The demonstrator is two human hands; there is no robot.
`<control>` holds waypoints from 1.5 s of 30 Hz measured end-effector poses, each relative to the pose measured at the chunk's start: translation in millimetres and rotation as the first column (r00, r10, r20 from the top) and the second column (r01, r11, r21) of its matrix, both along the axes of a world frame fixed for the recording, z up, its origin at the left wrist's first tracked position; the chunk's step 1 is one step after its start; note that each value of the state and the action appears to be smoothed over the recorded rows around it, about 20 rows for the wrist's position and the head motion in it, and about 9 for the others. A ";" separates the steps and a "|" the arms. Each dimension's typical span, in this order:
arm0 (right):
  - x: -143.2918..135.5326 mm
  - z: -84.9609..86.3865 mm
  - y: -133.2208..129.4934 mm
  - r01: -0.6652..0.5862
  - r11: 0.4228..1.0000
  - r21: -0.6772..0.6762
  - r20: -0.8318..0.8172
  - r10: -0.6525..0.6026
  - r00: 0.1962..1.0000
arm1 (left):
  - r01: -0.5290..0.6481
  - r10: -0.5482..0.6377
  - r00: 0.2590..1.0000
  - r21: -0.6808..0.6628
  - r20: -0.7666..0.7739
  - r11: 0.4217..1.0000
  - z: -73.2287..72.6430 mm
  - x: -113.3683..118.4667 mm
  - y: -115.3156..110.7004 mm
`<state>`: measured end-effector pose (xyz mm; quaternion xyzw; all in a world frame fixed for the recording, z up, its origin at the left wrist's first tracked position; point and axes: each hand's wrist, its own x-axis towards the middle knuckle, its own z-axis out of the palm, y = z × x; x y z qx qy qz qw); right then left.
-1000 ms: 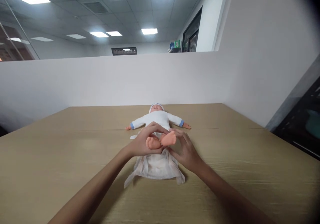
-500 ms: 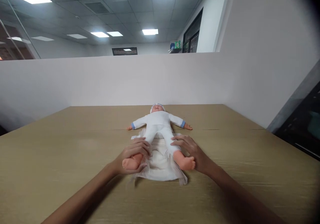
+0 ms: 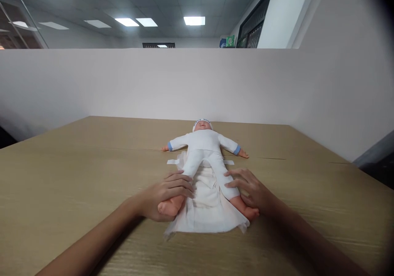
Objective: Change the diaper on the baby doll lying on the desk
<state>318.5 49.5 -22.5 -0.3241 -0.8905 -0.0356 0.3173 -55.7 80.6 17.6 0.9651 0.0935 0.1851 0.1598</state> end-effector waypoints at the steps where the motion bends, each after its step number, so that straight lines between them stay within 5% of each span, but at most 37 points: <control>1: 0.4 0.1 0.0 0.001 1.000 -0.007 0.007 -0.001 1.000 | 0.001 -0.001 1.000 -0.005 -0.003 1.000 0.2 0.2 -0.4; 18: 1.3 18.0 -8.4 -0.014 0.989 -0.146 0.022 0.017 1.000 | -0.016 0.013 0.999 -0.068 -0.048 0.998 -4.6 3.5 -5.7; 27: -7.9 30.5 -31.8 0.076 0.972 -0.222 0.129 -0.048 0.990 | -0.020 0.017 1.000 -0.143 -0.022 0.990 0.0 7.0 -9.7; 38: -26.9 23.9 -44.1 0.153 0.959 -0.238 0.224 -0.099 0.969 | -0.128 0.129 0.992 -0.184 -0.009 0.975 -2.2 11.7 -18.6; 45: -38.9 21.7 -45.5 0.079 0.973 -0.218 0.044 -0.071 0.997 | -0.270 0.295 0.955 -0.332 0.025 0.904 2.9 18.0 -21.1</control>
